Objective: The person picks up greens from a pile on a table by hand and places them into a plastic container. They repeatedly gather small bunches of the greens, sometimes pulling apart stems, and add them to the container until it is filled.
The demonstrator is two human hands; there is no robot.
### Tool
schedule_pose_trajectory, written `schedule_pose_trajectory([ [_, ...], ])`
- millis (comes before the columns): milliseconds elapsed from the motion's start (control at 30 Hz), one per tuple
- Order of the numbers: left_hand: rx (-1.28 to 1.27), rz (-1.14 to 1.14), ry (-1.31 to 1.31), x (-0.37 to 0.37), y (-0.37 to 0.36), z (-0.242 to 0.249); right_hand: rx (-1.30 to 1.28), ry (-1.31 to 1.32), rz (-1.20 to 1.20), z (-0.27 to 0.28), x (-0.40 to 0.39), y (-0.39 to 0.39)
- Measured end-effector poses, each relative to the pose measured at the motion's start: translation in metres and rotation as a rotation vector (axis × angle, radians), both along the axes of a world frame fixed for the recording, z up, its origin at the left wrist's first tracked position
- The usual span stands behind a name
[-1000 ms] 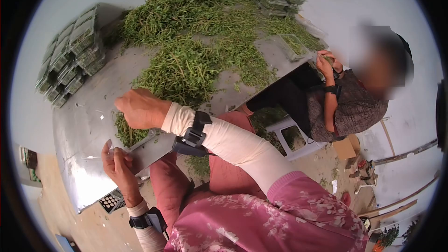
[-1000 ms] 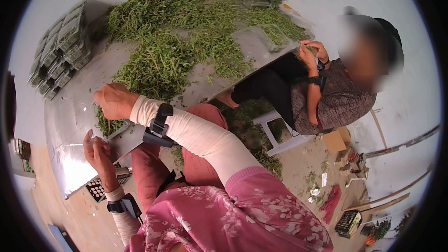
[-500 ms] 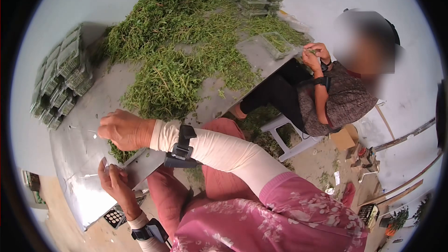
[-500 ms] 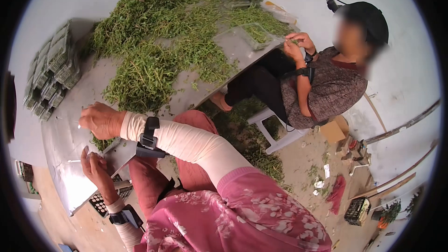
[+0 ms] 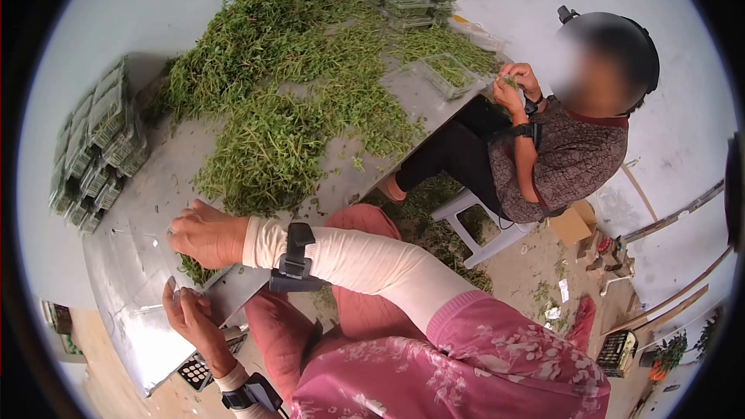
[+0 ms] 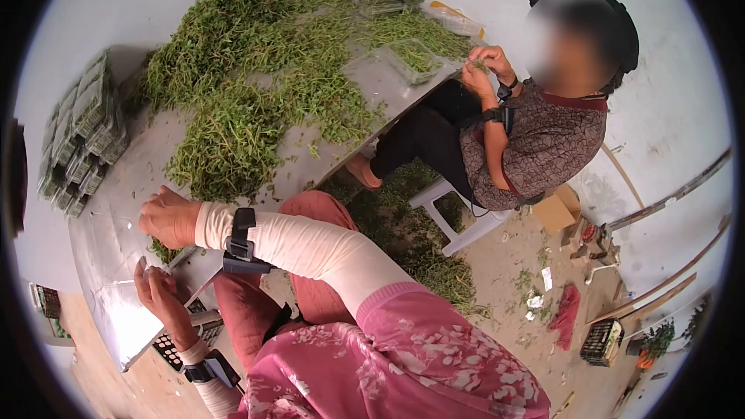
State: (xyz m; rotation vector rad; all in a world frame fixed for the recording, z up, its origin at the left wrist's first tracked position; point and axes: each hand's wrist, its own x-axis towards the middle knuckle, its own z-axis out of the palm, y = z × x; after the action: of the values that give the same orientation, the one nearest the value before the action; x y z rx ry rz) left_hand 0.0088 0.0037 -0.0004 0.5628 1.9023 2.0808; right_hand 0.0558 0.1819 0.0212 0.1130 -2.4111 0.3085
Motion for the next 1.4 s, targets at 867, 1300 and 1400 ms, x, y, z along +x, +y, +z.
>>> schedule_pose_trajectory([
  [867,-0.172,-0.111,-0.002,-0.007,0.006,0.014,-0.028,-0.236,0.039,-0.011,-0.001,-0.015],
  [1300,-0.155,-0.038,0.043,-0.006,0.008,0.003,-0.002,-0.146,0.03,0.008,0.008,-0.015],
  [1400,-0.149,-0.054,0.046,-0.005,0.007,0.005,0.044,-0.321,0.057,0.009,0.011,-0.021],
])
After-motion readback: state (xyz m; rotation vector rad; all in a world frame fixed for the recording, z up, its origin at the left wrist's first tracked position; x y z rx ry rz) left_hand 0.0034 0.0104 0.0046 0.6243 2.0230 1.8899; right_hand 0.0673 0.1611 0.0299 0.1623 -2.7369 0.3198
